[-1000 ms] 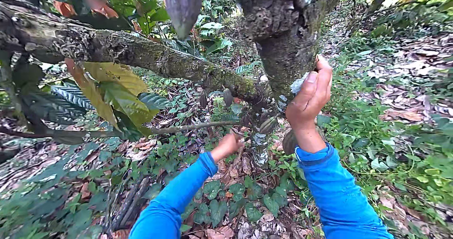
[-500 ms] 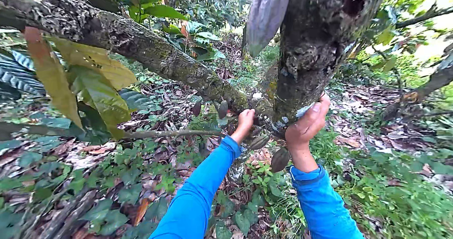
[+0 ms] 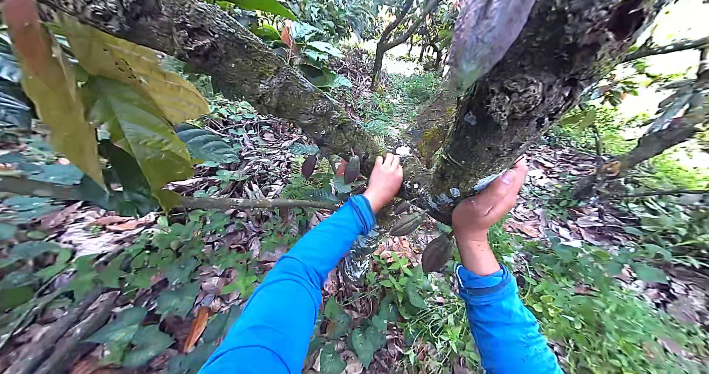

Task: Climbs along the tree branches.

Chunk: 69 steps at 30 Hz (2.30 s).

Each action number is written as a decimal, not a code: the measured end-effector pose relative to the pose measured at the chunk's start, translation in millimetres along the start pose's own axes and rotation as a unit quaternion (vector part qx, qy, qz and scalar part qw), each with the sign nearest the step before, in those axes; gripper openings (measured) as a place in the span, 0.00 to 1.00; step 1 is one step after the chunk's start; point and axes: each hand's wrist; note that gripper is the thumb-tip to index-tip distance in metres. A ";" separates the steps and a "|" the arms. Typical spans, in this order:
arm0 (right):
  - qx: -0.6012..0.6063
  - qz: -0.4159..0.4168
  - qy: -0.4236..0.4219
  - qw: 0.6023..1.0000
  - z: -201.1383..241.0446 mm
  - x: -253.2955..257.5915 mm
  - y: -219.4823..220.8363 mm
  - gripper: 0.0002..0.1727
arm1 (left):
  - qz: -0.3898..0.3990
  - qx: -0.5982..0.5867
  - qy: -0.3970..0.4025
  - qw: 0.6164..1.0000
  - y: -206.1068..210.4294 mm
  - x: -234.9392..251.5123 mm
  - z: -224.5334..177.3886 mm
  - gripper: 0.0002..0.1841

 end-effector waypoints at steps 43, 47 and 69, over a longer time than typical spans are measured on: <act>0.032 -0.010 -0.067 0.997 3.4 6.2 -1.7 0.32 | 0.174 -0.127 -0.117 0.970 -36.1 53.9 -23.0 0.14; 0.026 -0.014 -0.065 0.997 2.8 8.4 -3.2 0.33 | 0.192 -0.120 -0.132 0.965 -33.1 61.8 -17.9 0.18; 0.003 -0.017 -0.043 0.999 3.4 4.8 -1.7 0.33 | 0.135 -0.254 -0.119 0.950 -29.1 55.5 -3.9 0.16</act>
Point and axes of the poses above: each hand's wrist, its own x-axis towards the middle knuckle, its own y-axis out of the palm, z = x × y, and after that the axes turned 15 degrees about z, right-handed
